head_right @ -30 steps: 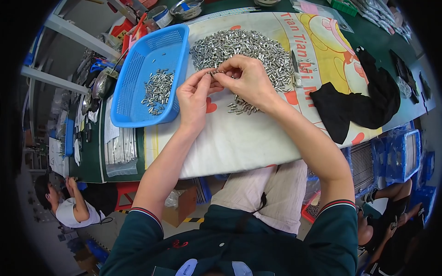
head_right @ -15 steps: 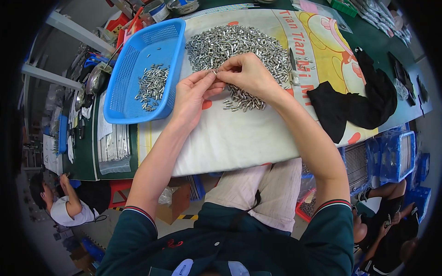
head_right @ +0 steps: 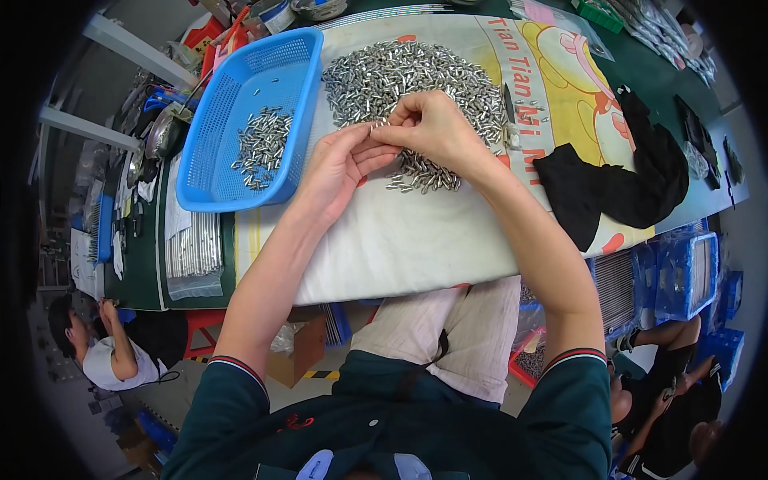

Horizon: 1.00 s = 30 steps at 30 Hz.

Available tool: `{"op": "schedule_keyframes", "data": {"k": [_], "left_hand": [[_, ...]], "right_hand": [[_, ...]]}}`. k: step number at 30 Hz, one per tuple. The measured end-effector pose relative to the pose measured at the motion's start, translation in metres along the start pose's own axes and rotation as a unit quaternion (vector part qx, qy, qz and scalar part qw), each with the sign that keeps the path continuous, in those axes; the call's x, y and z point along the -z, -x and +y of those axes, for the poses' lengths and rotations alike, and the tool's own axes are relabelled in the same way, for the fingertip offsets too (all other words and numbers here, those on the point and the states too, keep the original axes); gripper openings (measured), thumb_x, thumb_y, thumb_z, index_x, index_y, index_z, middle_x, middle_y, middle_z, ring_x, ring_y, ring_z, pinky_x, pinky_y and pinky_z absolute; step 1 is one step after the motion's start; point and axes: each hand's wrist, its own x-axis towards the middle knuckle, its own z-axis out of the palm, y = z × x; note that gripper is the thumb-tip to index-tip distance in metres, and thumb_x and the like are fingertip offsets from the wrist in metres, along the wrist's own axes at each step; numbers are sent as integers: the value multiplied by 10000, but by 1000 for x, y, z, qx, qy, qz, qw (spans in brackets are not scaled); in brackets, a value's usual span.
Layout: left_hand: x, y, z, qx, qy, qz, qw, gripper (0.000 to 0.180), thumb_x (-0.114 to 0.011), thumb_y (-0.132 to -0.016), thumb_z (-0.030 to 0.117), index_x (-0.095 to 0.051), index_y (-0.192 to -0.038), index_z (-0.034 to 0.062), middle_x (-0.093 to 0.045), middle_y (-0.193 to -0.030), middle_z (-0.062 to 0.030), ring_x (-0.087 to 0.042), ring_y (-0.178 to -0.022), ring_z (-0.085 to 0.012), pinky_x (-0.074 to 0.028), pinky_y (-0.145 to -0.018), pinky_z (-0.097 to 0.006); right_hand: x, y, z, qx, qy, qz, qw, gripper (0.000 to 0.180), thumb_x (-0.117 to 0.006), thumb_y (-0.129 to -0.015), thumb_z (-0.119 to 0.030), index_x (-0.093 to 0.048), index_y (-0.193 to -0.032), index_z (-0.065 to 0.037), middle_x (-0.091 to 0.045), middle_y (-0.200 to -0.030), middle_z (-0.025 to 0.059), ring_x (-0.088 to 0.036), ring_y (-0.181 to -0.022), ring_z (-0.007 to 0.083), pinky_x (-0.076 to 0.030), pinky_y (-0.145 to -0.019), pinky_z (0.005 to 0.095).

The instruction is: Inspecting and sorting small metal hardware components at a workbench.

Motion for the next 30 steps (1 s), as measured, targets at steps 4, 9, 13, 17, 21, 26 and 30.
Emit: {"op": "schedule_keyframes", "data": {"k": [4,9,13,17,21,26,30], "left_hand": [[-1,1,7,72,63,15,995,237,-448,-902,142,-538,-972,-66,-621,-910,-180,-637,-815,-210,-537,-734,-282],[-1,1,5,87,21,17,996,242,-482,-903,161,-515,-1019,-49,-609,-959,-192,-629,-856,-219,-542,-758,-283],[2,1,1,79,7,16,997,224,-501,-894,151,-530,-970,-57,-620,-909,-189,-639,-811,-218,-544,-732,-280],[2,1,3,88,35,19,995,208,-481,-895,123,-525,-965,-68,-617,-903,-200,-641,-809,-235,-548,-726,-288],[4,-1,2,88,49,19,995,205,-459,-895,108,-518,-958,-78,-615,-902,-211,-641,-814,-246,-551,-721,-292],[2,0,4,94,41,18,995,220,-439,-894,107,-501,-969,-90,-610,-924,-227,-638,-828,-257,-550,-733,-298],[5,-1,3,105,61,10,993,239,-446,-902,114,-498,-1023,-86,-589,-990,-239,-624,-886,-263,-545,-779,-302]], "right_hand": [[8,-1,-2,-41,-5,-27,999,329,-629,-770,-280,-649,-715,45,-557,-566,32,-467,-523,72,-375,-483,244],[9,0,0,-40,-19,-45,998,286,-620,-765,-231,-641,-706,48,-571,-579,39,-486,-541,74,-398,-508,244],[7,0,1,-43,-17,-42,998,257,-615,-757,-200,-635,-694,48,-582,-593,42,-501,-559,75,-417,-536,243],[6,0,2,-32,-11,-46,998,239,-618,-751,-186,-627,-688,44,-581,-596,36,-502,-563,75,-414,-537,238],[6,0,5,-25,-45,-60,997,181,-599,-738,-142,-616,-704,35,-586,-628,34,-513,-588,76,-425,-562,227],[3,0,4,-11,-67,-38,997,165,-574,-732,-115,-631,-760,36,-608,-676,53,-550,-633,89,-455,-624,226],[2,1,-1,23,-44,13,999,211,-575,-732,-101,-641,-869,45,-632,-716,75,-589,-673,114,-476,-658,242]]}}
